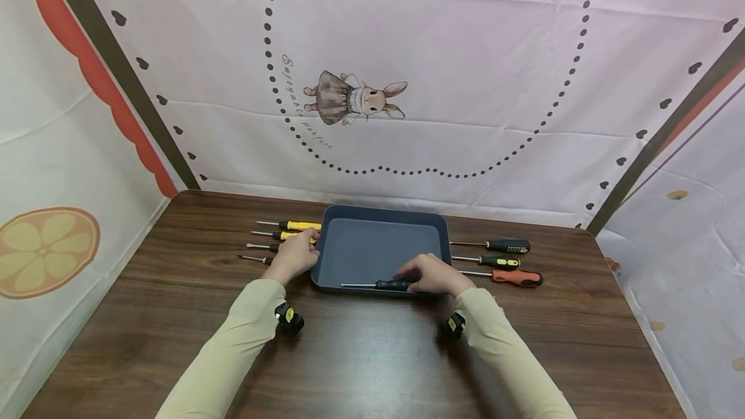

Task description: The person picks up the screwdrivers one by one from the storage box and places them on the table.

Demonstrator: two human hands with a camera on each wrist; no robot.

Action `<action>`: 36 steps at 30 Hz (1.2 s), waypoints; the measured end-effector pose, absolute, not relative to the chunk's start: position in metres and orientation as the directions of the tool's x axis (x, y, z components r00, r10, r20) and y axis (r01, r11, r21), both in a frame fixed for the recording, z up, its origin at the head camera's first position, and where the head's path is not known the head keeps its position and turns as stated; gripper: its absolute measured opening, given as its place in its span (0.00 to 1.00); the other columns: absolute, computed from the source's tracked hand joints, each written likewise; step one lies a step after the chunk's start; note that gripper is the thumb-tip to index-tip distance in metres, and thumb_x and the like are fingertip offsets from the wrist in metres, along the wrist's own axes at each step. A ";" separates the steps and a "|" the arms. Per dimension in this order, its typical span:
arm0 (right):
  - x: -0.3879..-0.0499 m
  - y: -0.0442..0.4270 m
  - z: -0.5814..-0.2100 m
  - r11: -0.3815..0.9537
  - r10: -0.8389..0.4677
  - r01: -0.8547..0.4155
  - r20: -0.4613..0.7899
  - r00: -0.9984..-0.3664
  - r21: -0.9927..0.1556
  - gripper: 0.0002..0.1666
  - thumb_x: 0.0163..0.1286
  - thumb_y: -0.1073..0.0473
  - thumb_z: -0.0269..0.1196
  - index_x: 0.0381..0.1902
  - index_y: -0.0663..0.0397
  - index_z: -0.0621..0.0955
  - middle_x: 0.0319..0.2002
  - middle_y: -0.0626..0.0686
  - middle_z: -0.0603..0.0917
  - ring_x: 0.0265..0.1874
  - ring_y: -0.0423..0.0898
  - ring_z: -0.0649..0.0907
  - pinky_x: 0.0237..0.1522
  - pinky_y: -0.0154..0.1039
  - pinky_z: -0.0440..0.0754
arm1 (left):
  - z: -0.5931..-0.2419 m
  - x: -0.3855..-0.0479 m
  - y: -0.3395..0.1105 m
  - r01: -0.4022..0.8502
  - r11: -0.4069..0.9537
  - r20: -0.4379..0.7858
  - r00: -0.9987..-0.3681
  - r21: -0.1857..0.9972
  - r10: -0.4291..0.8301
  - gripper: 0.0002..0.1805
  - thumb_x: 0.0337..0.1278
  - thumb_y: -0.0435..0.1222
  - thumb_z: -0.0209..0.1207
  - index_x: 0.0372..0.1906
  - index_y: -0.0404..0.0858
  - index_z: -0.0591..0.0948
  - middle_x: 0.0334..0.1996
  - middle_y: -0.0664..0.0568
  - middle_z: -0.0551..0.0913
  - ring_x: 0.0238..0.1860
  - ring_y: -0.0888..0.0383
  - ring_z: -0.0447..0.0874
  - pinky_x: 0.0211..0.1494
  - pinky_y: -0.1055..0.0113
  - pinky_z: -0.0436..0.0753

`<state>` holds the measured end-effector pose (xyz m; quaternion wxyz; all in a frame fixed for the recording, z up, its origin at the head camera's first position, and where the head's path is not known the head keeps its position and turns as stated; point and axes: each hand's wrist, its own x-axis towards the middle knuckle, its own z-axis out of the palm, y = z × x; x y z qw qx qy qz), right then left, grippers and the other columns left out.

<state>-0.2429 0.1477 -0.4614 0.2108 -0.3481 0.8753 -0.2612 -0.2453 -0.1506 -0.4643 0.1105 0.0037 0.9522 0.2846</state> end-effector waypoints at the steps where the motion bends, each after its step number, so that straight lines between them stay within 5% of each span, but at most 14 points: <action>1: -0.243 0.147 -0.462 0.629 -0.714 -0.499 -0.188 -0.675 -0.597 0.20 0.53 0.69 0.65 0.46 0.60 0.81 0.44 0.55 0.83 0.41 0.47 0.81 0.40 0.36 0.78 | -0.464 -0.245 -0.151 -0.052 0.839 -0.205 -0.976 0.542 0.071 0.19 0.53 0.30 0.54 0.52 0.32 0.72 0.30 0.47 0.76 0.29 0.54 0.72 0.32 0.63 0.70; 18: -0.240 0.149 -0.470 0.627 -0.693 -0.524 -0.105 -0.713 -0.576 0.14 0.55 0.68 0.64 0.41 0.57 0.84 0.39 0.53 0.85 0.42 0.47 0.82 0.41 0.40 0.79 | -0.467 -0.246 -0.152 -0.047 0.831 -0.206 -0.975 0.555 0.082 0.18 0.54 0.30 0.54 0.52 0.32 0.72 0.29 0.47 0.76 0.29 0.53 0.73 0.37 0.57 0.69; 26: -0.241 0.159 -0.471 0.561 -0.639 -0.400 -0.073 -0.765 -0.725 0.15 0.58 0.67 0.62 0.45 0.58 0.83 0.41 0.55 0.84 0.33 0.42 0.80 0.31 0.30 0.75 | -0.466 -0.245 -0.152 -0.050 0.840 -0.202 -0.977 0.540 0.072 0.19 0.55 0.31 0.54 0.53 0.33 0.72 0.29 0.48 0.76 0.28 0.53 0.72 0.37 0.59 0.69; 36: -0.238 0.183 -0.472 0.372 -0.491 -0.239 0.028 -0.871 -0.897 0.15 0.58 0.66 0.63 0.44 0.65 0.81 0.43 0.63 0.82 0.37 0.42 0.81 0.36 0.32 0.79 | -0.467 -0.244 -0.151 -0.047 0.835 -0.198 -0.977 0.548 0.075 0.19 0.55 0.30 0.53 0.53 0.32 0.71 0.28 0.48 0.75 0.26 0.54 0.71 0.33 0.62 0.68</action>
